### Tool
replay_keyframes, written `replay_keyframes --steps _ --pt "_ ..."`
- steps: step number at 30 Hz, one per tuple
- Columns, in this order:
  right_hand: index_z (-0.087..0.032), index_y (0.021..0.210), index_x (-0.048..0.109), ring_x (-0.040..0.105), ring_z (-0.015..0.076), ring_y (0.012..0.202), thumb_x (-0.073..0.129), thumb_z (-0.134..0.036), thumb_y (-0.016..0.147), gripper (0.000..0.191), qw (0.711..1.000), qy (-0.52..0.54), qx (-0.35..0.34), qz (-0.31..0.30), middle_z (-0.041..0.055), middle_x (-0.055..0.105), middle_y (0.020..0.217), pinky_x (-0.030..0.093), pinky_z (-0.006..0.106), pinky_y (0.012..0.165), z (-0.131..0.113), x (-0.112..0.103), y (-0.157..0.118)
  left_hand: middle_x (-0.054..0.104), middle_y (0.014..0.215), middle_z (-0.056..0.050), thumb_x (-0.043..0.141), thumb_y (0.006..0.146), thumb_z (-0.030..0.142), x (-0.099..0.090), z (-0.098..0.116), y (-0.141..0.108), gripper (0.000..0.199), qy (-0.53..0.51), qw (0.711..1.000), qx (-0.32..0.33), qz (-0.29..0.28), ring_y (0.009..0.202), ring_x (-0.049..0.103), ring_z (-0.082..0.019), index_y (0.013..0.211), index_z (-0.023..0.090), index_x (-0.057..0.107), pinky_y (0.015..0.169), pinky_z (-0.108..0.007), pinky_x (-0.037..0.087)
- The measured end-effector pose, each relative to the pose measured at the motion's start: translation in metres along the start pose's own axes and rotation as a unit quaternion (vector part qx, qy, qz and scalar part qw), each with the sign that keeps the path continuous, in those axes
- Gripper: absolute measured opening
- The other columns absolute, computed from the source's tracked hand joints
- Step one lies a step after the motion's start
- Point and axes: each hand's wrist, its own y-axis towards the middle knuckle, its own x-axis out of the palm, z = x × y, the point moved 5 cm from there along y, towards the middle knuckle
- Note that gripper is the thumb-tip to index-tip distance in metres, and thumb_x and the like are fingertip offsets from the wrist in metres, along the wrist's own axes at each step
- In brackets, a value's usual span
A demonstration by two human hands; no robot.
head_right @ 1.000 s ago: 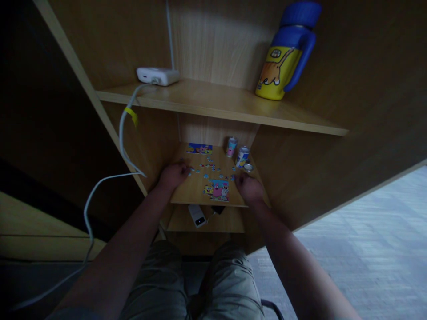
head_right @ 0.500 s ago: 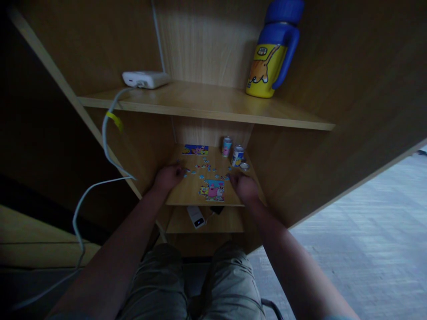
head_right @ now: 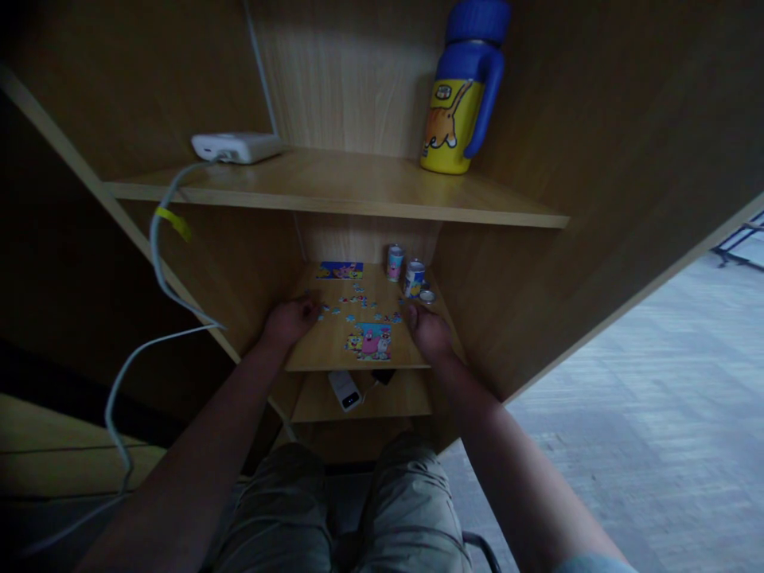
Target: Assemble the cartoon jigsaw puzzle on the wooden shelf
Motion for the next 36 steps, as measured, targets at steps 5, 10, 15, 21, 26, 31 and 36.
replay_keyframes --steps 5,10,15,21,26,31,36 --pt "-0.015 0.140 0.077 0.080 0.0284 0.112 0.024 -0.046 0.124 0.064 1.000 -0.010 0.004 -0.004 0.0166 0.084 0.122 0.054 0.035 0.096 -0.002 -0.003 0.000 0.087 0.105 -0.012 0.047 0.112 0.054 -0.003 0.002 -0.001 0.049 0.006 1.000 0.005 0.001 0.096 0.081 -0.029 0.104 0.023 0.084 0.084 -0.035 0.056" --pt "-0.016 0.133 0.079 0.080 0.0265 0.110 0.022 -0.043 0.124 0.064 0.999 -0.028 -0.005 -0.017 0.0160 0.085 0.120 0.055 0.033 0.096 -0.008 -0.009 -0.003 0.087 0.104 -0.013 0.047 0.112 0.056 -0.001 0.001 0.000 0.049 0.010 1.000 0.002 -0.007 0.097 0.082 -0.030 0.105 0.023 0.083 0.083 -0.035 0.057" --pt "-0.016 0.128 0.080 0.081 0.0275 0.104 0.029 -0.043 0.124 0.058 0.998 -0.056 -0.021 -0.025 0.0174 0.084 0.118 0.055 0.034 0.094 -0.014 -0.007 -0.006 0.087 0.101 -0.012 0.046 0.112 0.058 0.000 -0.001 0.001 0.052 0.004 1.000 -0.003 -0.004 0.094 0.082 -0.029 0.103 0.023 0.083 0.082 -0.035 0.057" --pt "-0.016 0.128 0.080 0.080 0.0278 0.101 0.026 -0.046 0.123 0.062 0.998 -0.046 -0.021 -0.028 0.0187 0.084 0.116 0.055 0.035 0.093 -0.017 -0.006 -0.007 0.087 0.101 -0.012 0.046 0.111 0.058 -0.001 -0.001 0.000 0.052 -0.003 1.000 -0.002 0.004 0.094 0.082 -0.029 0.103 0.023 0.084 0.081 -0.035 0.057" --pt "-0.018 0.125 0.082 0.081 0.0278 0.103 0.026 -0.050 0.123 0.065 0.998 -0.039 -0.022 -0.032 0.0174 0.084 0.117 0.056 0.035 0.092 -0.016 -0.009 -0.007 0.087 0.100 -0.012 0.047 0.111 0.058 -0.002 -0.002 0.001 0.052 -0.010 1.000 -0.006 0.002 0.092 0.082 -0.029 0.101 0.023 0.084 0.079 -0.034 0.055" --pt "-0.017 0.117 0.086 0.081 0.0278 0.104 0.022 -0.052 0.122 0.073 0.997 -0.053 -0.030 -0.048 0.0177 0.085 0.117 0.056 0.035 0.095 -0.015 -0.007 -0.005 0.086 0.097 -0.012 0.043 0.112 0.057 -0.007 0.002 -0.001 0.055 -0.014 1.000 -0.001 0.012 0.090 0.081 -0.029 0.103 0.022 0.084 0.079 -0.034 0.055" --pt "-0.016 0.116 0.088 0.081 0.0281 0.107 0.026 -0.051 0.122 0.072 0.996 -0.054 -0.023 -0.065 0.0188 0.085 0.119 0.056 0.036 0.100 -0.014 -0.005 -0.004 0.086 0.097 -0.013 0.043 0.113 0.056 -0.010 0.003 -0.003 0.055 0.000 1.000 -0.011 0.011 0.090 0.081 -0.029 0.105 0.021 0.084 0.077 -0.034 0.054"
